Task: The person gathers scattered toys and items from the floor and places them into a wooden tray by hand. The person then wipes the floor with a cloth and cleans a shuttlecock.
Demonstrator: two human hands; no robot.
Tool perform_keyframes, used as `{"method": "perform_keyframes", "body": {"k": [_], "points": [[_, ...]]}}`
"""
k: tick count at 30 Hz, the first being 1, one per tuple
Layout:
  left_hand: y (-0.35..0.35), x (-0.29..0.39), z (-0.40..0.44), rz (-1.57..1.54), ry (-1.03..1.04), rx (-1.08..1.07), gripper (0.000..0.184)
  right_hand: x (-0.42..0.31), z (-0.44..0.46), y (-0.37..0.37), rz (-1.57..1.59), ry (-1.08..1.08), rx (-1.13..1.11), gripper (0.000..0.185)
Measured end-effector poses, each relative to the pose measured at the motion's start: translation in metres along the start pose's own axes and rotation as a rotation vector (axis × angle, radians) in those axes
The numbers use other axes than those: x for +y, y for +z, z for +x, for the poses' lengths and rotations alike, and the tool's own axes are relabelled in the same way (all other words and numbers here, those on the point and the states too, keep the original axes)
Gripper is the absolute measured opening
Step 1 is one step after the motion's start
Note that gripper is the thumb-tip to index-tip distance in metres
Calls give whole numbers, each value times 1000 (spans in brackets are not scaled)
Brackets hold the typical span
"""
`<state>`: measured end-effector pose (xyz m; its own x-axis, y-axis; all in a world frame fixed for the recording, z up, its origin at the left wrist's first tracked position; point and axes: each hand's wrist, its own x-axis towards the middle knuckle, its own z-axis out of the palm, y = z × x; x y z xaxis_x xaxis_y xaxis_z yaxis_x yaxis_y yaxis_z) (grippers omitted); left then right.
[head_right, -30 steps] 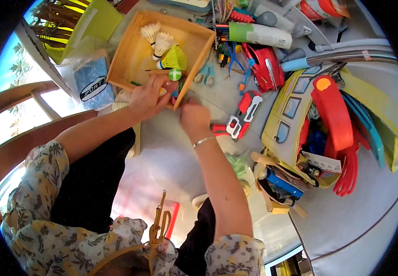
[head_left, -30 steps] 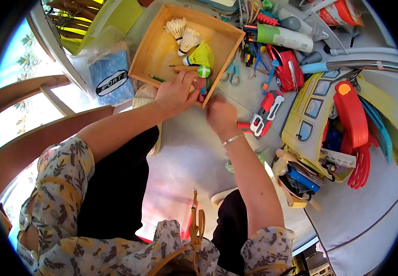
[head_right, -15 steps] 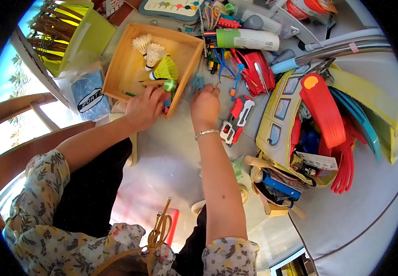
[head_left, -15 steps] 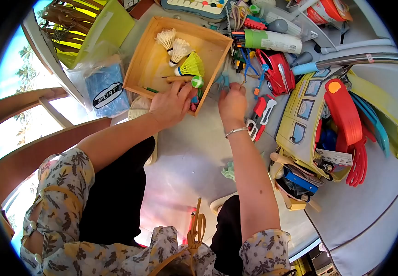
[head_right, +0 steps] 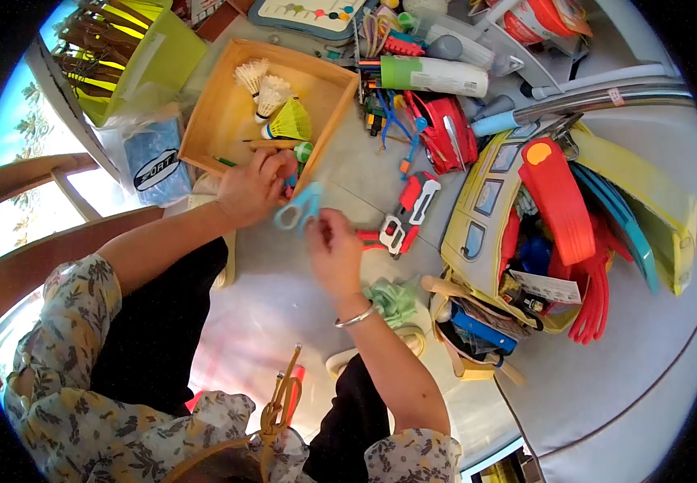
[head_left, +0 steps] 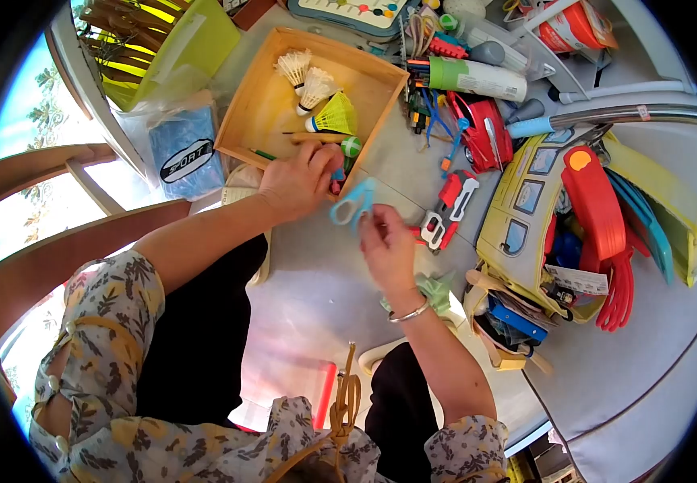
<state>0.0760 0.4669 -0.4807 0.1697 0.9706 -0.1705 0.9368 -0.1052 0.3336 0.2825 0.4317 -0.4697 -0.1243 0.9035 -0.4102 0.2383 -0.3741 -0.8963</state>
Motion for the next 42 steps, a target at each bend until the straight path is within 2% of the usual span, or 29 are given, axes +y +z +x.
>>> {"method": "perform_keyframes", "body": {"k": [2,3,5,7,9,10,12,15,19,22,24,26,28,30,31,33,34,36,37,38,40,41,42], "points": [[-4,0,-1,-21,14,12,33,-13,-6,13,118,22,-172,11],[-5,-1,-1,-43,29,21,32,-27,-7,15,121,22,-169,11],[-4,-7,0,-164,-27,76,29,-54,-11,19,285,299,-369,11],[-6,-7,4,-346,-133,114,27,-56,-13,28,368,368,-352,11],[-10,-8,4,-434,-91,118,28,-63,-13,34,552,510,-306,12],[-11,-10,3,-523,-50,125,30,-67,-14,38,551,510,-308,12],[-14,-10,1,-532,-38,109,31,-72,-16,43,714,626,-141,14],[-16,-9,-1,-520,-10,83,34,-81,-12,46,827,750,-84,13],[-16,-4,-3,-457,105,104,34,-65,9,51,948,737,-32,13],[-11,-6,-7,-437,107,104,32,-63,6,35,831,770,-83,14],[-7,-7,-7,-418,103,97,30,-60,-4,21,571,680,-56,17],[-11,-7,-7,-376,99,85,31,-1,-7,7,-34,79,164,22],[-15,-6,-5,-416,141,97,30,13,-7,-22,-173,-71,367,28],[-15,-4,-5,-493,52,88,29,25,-2,-51,-512,-228,545,42],[-13,-2,-4,-488,50,92,29,30,0,-64,-508,-232,542,42],[-7,-4,-5,-641,20,96,28,43,2,-79,-922,-267,642,55],[-8,-5,-5,-622,8,101,28,53,4,-81,-903,-274,631,55],[-10,-5,-5,-417,131,162,26,69,10,-81,-616,-64,540,62],[-10,-6,-5,-405,119,167,26,74,13,-82,-410,-11,487,60],[-9,-7,-4,-385,137,167,26,78,12,-80,-406,-16,475,60],[-11,-6,-2,-366,150,177,27,53,11,-77,-246,295,393,54],[-13,-6,-2,-469,122,174,28,44,7,-69,-6,201,453,46],[-16,-4,-2,-572,96,174,29,31,4,-62,-11,193,446,46]]}}
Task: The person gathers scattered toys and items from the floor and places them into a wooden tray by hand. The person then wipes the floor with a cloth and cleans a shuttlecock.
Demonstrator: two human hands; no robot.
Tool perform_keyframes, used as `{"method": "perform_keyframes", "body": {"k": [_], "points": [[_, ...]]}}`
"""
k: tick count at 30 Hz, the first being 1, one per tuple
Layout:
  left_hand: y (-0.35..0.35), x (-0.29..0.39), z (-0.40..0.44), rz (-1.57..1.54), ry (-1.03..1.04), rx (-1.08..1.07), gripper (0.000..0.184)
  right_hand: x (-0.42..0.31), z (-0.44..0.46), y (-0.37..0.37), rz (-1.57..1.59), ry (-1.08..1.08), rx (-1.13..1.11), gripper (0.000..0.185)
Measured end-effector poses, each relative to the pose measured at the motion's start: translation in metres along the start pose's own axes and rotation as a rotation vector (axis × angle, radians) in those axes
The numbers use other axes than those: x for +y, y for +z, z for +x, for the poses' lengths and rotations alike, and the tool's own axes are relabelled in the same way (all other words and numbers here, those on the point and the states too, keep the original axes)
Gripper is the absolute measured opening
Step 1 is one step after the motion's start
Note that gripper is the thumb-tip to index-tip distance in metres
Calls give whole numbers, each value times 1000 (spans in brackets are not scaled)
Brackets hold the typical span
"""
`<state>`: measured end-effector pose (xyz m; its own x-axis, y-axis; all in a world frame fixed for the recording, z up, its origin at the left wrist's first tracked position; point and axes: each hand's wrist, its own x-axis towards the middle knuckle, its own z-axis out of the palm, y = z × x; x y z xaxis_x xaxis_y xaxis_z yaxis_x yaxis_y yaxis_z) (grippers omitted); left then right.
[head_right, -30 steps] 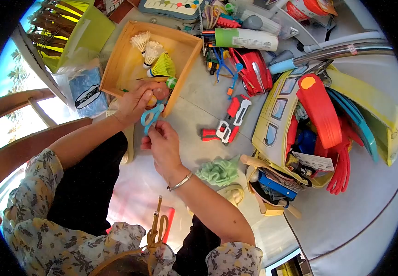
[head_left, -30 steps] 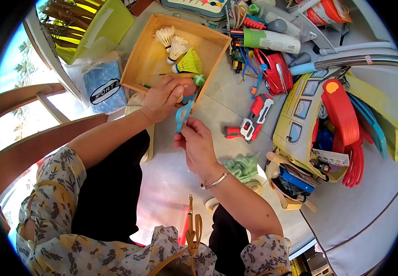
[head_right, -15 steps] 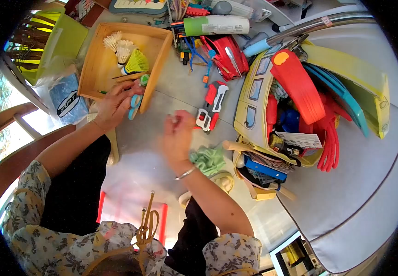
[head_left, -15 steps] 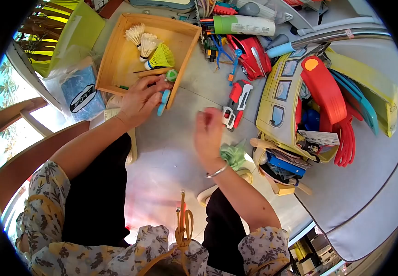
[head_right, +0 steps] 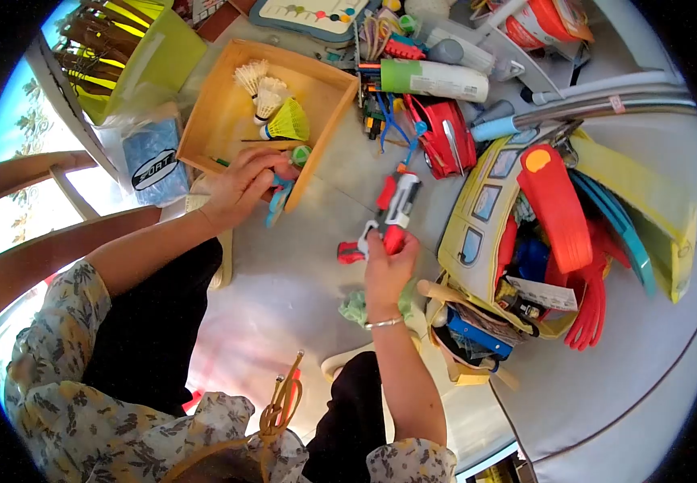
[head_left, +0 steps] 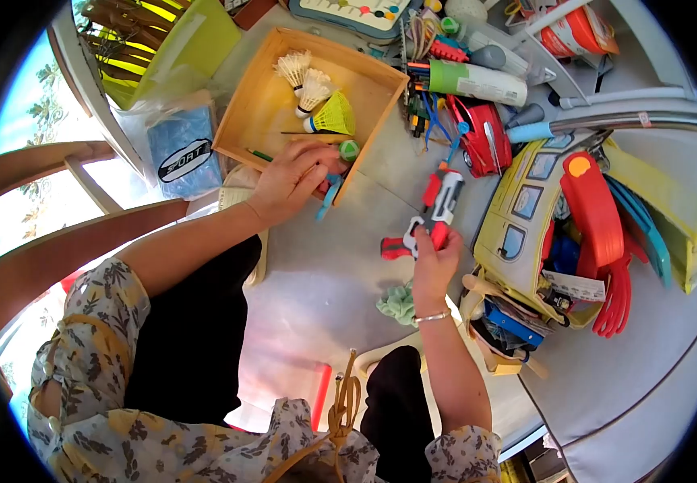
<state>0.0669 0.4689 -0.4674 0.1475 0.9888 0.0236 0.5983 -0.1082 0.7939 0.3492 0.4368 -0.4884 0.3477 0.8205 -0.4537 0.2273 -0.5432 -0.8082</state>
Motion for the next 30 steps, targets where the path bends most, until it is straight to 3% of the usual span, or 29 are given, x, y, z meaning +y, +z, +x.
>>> {"method": "perform_keyframes", "body": {"k": [1,2,3,4,6,7,9,10,12,16,17,18,20,26,29,30], "points": [[-2,6,2,0,-1,10,29,-16,-8,3,132,-25,-64,44],[-5,13,3,-189,-82,-32,31,-33,-16,7,265,-47,-128,42],[-10,20,5,-377,-161,-74,34,-53,-21,10,196,-69,-173,39],[-15,25,7,-375,-161,-66,34,-82,-30,15,194,23,-235,43],[-24,36,11,-513,-137,-108,40,-99,-31,32,59,-196,-320,49],[-28,42,13,-514,-137,-108,40,-115,-34,42,119,-169,-370,54],[-36,49,20,-343,156,-168,49,-128,-31,62,133,-200,-407,67],[-36,49,21,-341,161,-171,49,-131,-24,69,137,-202,-403,67],[-32,44,21,-516,-60,-197,61,-136,-16,80,26,-214,-426,66],[-24,29,28,-788,-246,-333,71,-136,-7,96,-31,-213,-447,69],[-28,32,29,-683,-352,-364,73,-132,-4,100,-83,-291,-439,69],[-28,30,32,-688,-335,-374,73,-133,-4,98,-86,-297,-421,69],[-28,24,39,-508,-530,-510,75,-134,-5,94,-66,-252,-504,68],[-21,27,42,-384,-374,-363,68,-119,38,73,-146,-168,-230,52],[-20,37,46,-480,-475,-333,77,-137,84,58,-317,-366,-98,54],[-16,37,41,-490,-471,-323,77,-137,106,59,-494,-604,30,56]]}}
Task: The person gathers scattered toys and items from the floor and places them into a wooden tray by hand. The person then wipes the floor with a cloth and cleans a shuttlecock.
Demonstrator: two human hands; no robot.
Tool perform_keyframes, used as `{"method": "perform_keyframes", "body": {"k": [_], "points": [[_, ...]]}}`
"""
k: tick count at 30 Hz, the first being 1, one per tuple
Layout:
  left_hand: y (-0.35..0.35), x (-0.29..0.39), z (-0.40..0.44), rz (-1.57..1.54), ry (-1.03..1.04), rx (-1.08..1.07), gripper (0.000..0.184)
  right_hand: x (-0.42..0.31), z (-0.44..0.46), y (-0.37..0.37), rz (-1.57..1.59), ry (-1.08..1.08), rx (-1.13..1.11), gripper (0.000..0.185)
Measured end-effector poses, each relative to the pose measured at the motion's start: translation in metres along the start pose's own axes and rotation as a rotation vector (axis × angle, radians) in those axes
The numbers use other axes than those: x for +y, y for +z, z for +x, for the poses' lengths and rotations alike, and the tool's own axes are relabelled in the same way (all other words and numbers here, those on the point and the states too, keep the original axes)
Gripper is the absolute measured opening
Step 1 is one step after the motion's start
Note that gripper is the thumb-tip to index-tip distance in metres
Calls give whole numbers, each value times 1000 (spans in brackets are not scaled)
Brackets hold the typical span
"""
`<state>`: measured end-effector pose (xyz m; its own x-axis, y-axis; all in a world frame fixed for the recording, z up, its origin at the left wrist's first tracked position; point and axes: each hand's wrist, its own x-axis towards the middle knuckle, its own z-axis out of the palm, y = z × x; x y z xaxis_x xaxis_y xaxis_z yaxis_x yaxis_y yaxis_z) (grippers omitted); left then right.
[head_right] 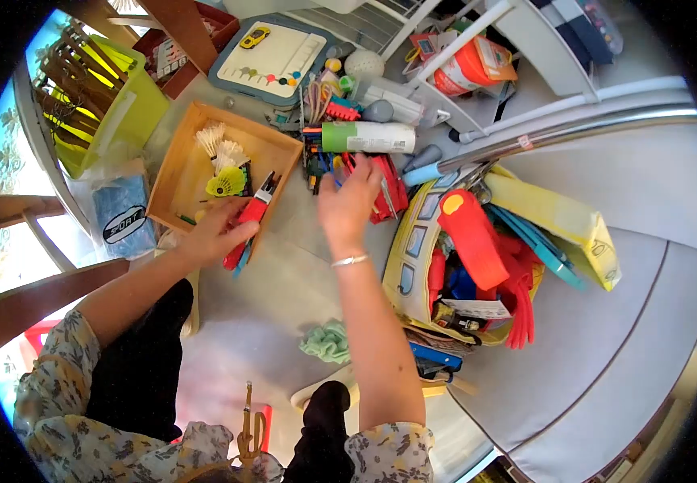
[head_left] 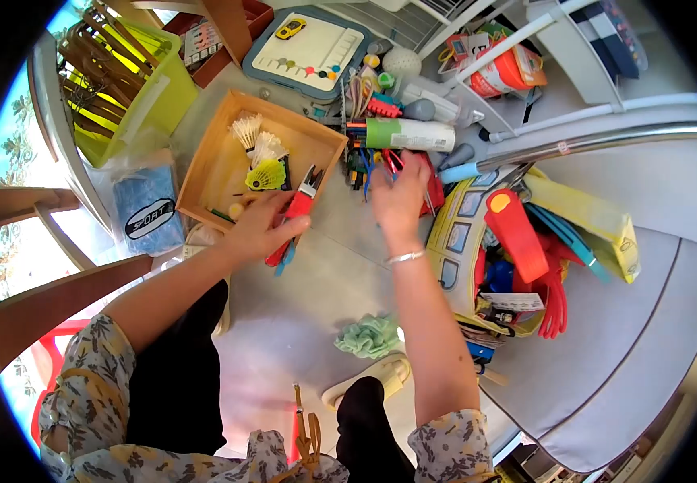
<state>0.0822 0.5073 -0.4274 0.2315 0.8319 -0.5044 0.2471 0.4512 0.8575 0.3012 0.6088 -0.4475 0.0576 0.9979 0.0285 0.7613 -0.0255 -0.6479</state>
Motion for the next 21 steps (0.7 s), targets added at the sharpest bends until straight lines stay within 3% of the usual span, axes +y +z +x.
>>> {"method": "perform_keyframes", "body": {"k": [1,2,7,11,21], "points": [[5,-6,-2,144,111,87,75,6,18,1,-207,-213,125,58],[6,-9,-4,290,219,176,74,5,34,-4,-209,-227,123,58],[1,-6,-13,170,159,154,72,-11,73,-18,-542,-220,-121,64],[-2,1,-12,44,122,122,71,8,77,-9,-775,-413,-48,69],[-4,-13,-11,134,211,140,67,12,67,-15,-590,-488,-46,64]]}}
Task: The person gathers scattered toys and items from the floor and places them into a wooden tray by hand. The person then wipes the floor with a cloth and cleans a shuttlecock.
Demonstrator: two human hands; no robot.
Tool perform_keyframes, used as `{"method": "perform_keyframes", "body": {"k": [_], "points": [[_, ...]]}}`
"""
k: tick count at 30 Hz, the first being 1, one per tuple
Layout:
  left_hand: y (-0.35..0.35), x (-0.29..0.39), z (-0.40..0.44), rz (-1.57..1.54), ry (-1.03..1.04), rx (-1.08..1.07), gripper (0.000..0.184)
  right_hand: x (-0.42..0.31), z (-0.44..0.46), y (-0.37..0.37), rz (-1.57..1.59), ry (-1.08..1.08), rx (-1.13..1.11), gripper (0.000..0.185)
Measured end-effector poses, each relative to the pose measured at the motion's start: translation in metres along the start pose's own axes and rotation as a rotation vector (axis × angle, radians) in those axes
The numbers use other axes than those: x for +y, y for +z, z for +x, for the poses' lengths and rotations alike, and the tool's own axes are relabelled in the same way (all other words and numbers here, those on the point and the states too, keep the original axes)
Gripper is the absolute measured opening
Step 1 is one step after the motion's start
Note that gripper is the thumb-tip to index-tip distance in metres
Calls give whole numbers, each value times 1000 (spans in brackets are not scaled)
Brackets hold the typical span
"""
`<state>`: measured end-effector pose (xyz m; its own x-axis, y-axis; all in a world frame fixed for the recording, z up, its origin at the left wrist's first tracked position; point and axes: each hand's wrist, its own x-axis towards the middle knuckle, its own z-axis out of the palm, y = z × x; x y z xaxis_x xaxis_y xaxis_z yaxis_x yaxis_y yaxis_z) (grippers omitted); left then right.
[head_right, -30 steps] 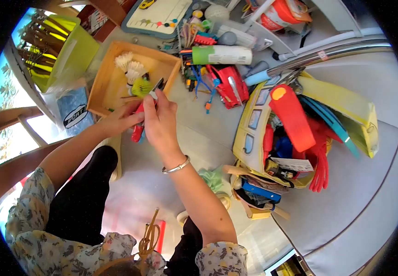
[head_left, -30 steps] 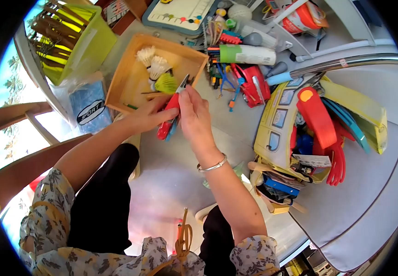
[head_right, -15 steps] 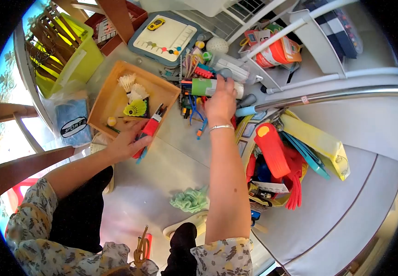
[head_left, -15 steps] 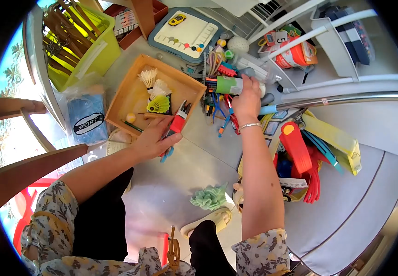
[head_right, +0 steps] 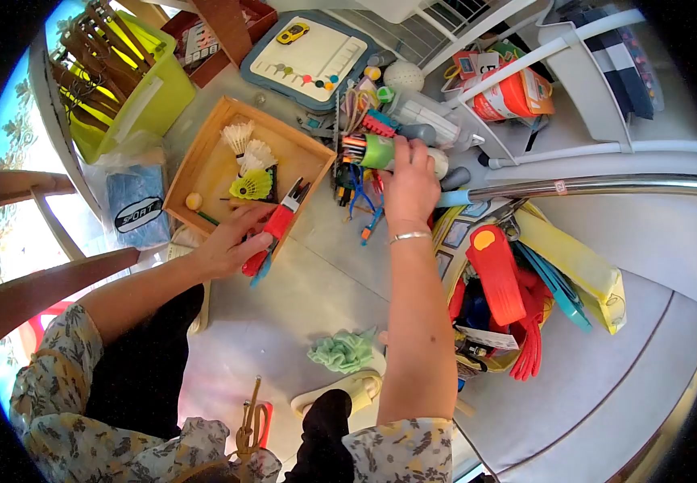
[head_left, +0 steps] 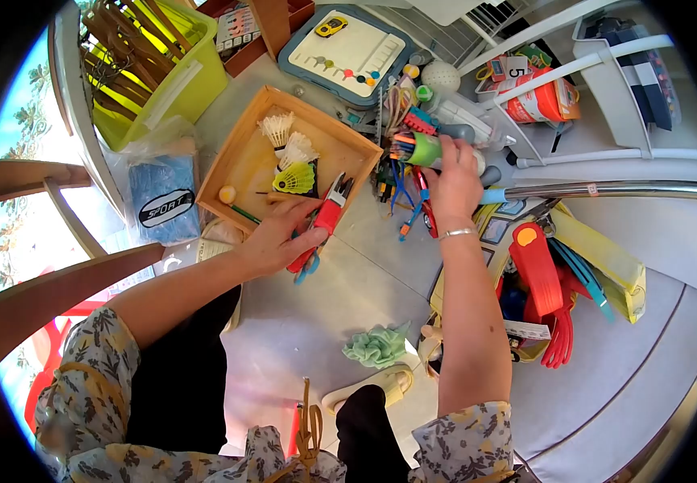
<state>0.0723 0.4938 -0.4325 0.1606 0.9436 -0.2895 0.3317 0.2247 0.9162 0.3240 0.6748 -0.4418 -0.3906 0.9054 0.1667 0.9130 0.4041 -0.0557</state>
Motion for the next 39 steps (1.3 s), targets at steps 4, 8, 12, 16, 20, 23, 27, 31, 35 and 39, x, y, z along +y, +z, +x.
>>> {"method": "perform_keyframes", "body": {"k": [4,8,12,16,20,23,27,31,35,39], "points": [[3,-3,0,-83,9,74,68,-25,-16,-35,378,103,223,63],[-10,11,5,-15,172,248,74,-77,-36,-76,893,300,174,63],[-32,33,9,185,320,291,76,-128,-43,-63,1218,254,175,63],[-27,40,25,355,373,382,79,-154,-41,-55,1194,303,138,61],[-25,31,60,379,335,346,78,-141,-35,-17,1159,351,97,61],[-21,25,78,288,334,277,73,-130,-28,8,1226,390,52,64],[-23,28,91,385,249,413,63,-126,-22,-6,1070,232,162,60],[-28,25,97,361,203,337,66,-111,-29,-6,1180,320,-4,54],[-28,26,92,401,193,353,66,-35,-46,24,503,462,234,50],[-29,27,81,488,125,297,60,23,-59,24,279,525,46,61]]}}
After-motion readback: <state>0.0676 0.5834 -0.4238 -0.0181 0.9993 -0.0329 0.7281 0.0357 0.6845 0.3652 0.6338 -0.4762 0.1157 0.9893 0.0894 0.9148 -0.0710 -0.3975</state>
